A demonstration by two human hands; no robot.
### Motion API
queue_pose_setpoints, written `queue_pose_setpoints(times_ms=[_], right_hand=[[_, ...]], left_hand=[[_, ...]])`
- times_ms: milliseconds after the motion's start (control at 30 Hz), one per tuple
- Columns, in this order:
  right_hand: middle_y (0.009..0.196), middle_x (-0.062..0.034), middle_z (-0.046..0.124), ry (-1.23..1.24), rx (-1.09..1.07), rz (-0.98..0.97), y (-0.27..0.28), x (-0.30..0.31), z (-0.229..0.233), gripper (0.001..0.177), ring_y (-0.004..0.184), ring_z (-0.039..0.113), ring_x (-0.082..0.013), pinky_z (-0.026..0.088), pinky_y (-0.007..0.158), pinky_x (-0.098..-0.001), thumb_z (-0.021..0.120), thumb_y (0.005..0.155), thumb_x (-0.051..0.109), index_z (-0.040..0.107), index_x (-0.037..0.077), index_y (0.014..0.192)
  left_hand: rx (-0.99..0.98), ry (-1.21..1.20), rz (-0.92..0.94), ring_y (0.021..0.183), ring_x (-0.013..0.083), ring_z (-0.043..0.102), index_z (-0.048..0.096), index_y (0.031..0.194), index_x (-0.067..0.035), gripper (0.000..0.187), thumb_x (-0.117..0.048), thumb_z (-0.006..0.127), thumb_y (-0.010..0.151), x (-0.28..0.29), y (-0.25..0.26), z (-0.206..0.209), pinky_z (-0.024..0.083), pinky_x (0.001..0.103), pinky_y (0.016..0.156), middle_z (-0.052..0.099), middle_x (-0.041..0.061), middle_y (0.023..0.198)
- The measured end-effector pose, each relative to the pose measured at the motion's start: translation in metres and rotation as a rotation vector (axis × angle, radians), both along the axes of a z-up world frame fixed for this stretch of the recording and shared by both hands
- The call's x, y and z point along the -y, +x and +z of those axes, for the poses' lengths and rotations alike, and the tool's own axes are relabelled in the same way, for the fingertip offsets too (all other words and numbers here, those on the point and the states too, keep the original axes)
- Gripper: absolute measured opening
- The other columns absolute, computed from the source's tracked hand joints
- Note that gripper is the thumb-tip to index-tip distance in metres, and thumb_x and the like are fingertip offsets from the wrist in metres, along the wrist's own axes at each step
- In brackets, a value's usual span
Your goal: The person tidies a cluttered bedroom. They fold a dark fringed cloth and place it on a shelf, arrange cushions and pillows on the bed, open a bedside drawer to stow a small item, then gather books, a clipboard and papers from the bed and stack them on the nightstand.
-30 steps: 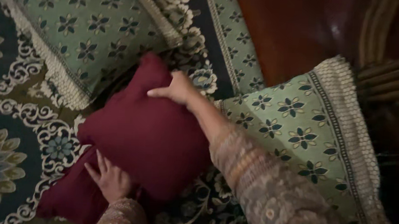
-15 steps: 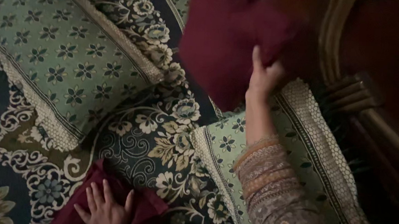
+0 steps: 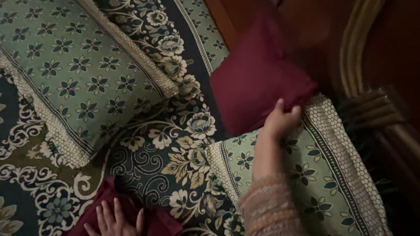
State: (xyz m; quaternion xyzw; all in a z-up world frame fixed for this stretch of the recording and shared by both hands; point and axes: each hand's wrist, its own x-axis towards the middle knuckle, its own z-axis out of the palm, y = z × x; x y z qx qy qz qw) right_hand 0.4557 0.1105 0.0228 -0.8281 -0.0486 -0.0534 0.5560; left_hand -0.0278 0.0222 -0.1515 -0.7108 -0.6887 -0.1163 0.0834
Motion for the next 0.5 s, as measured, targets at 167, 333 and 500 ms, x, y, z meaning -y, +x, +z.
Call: queue_pose_setpoints(times_ms=[167,333,500], right_hand=[[0.154,-0.0234,0.044,0.111,0.327,0.042,-0.048,0.017,0.02,0.07,0.139,0.048,-0.0361,0.041,0.116,-0.0464,0.069,0.098,0.013,0.032,0.001,0.157],[0.163,-0.0206,0.042,0.174,0.368,0.516,-0.091,-0.053,-0.018,0.072,0.151,0.043,-0.0326,0.034,0.126,-0.0441,0.074,0.101,0.014,0.033,0.001,0.159],[0.172,-0.0238,0.009,0.265,-1.455,0.683,-0.132,-0.182,-0.1,0.111,0.158,0.013,-0.0374,0.029,0.121,-0.0625,0.085,0.086,0.043,0.013,0.007,0.163]], left_hand=[[0.118,0.097,-0.028,0.144,0.0346,0.053,0.064,0.143,-0.016,0.085,-0.071,0.057,0.079,-0.006,0.003,0.007,0.025,0.071,0.124,0.059,0.019,0.151],[-0.088,-0.091,0.074,0.147,0.0257,0.052,0.063,0.144,-0.023,0.085,-0.073,0.059,0.075,-0.01,0.007,0.015,0.024,0.063,0.127,0.059,0.011,0.154],[-0.039,-0.068,0.07,0.145,0.0271,0.051,0.065,0.139,-0.022,0.081,-0.069,0.06,0.074,-0.015,0.001,-0.01,0.023,0.065,0.125,0.059,0.012,0.151]])
